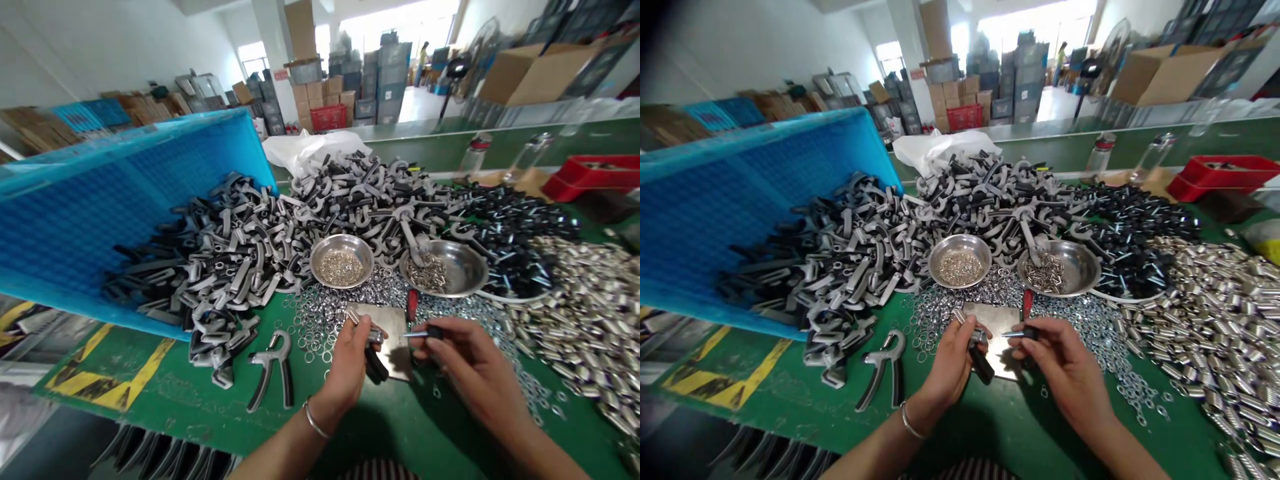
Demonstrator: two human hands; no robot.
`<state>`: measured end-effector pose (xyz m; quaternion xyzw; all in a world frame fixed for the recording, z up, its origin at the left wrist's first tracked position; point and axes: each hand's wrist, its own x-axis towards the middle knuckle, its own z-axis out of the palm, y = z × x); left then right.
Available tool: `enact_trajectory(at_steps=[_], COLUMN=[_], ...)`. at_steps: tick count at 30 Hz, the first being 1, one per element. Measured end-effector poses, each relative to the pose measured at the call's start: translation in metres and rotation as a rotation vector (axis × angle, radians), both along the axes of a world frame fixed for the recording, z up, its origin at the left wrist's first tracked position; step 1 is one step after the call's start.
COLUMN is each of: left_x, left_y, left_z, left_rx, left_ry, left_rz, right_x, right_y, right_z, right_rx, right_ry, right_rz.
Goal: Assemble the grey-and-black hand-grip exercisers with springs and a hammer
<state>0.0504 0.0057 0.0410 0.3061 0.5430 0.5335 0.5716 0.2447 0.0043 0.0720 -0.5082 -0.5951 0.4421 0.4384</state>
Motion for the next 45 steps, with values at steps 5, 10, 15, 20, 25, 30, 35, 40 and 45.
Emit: enact_trajectory(at_steps=[5, 10, 15, 20, 25, 30, 35, 40, 45], left_x=[-0.003, -0.012, -0.016, -0.019, -0.027, -0.039, -0.050, -0.053, -0.052], left_y=[-0.010, -0.016, -0.017, -0.019, -0.016, -0.014, -0.014, -0.018, -0.021], left_z=[0.004, 0.007, 0.019, 0.024, 0.019, 0.025, 0.019, -0.002, 0.003], left_rx=[0.067, 0.092, 0.143, 0.251, 0.348, 0.475, 0.460, 0.258, 0.279], left_ry=[0.118, 0.233, 0.308, 0.463, 0.629, 0.597, 0.642, 0.526, 0.515], left_rz=[-0.040, -0.036, -0.173, -0.171, -0.205, -0.355, -0.433, -0.279, -0.261], right_x=[-0.039, -0.035, -0.028, -0.042, -0.062, -0.060, -0.060, -0.058, -0.062], right_y=[-0.011, -0.012, -0.009, -0.008, -0.016, -0.022, -0.022, -0.010, -0.006], right_z=[-0.018, -0.029, -0.023, -0.015, -0.007, -0.009, -0.020, -0.029, -0.038], right_rx=[0.193, 0.341, 0.370, -0.087, -0.620, -0.546, -0.890, -0.055, 0.340], right_ry=[-0.229, -0.433, -0.399, -0.016, 0.305, 0.225, 0.382, -0.497, -0.784], right_rz=[0.121, 0.187, 0.309, 0.394, 0.448, 0.457, 0.718, 0.460, 0.456])
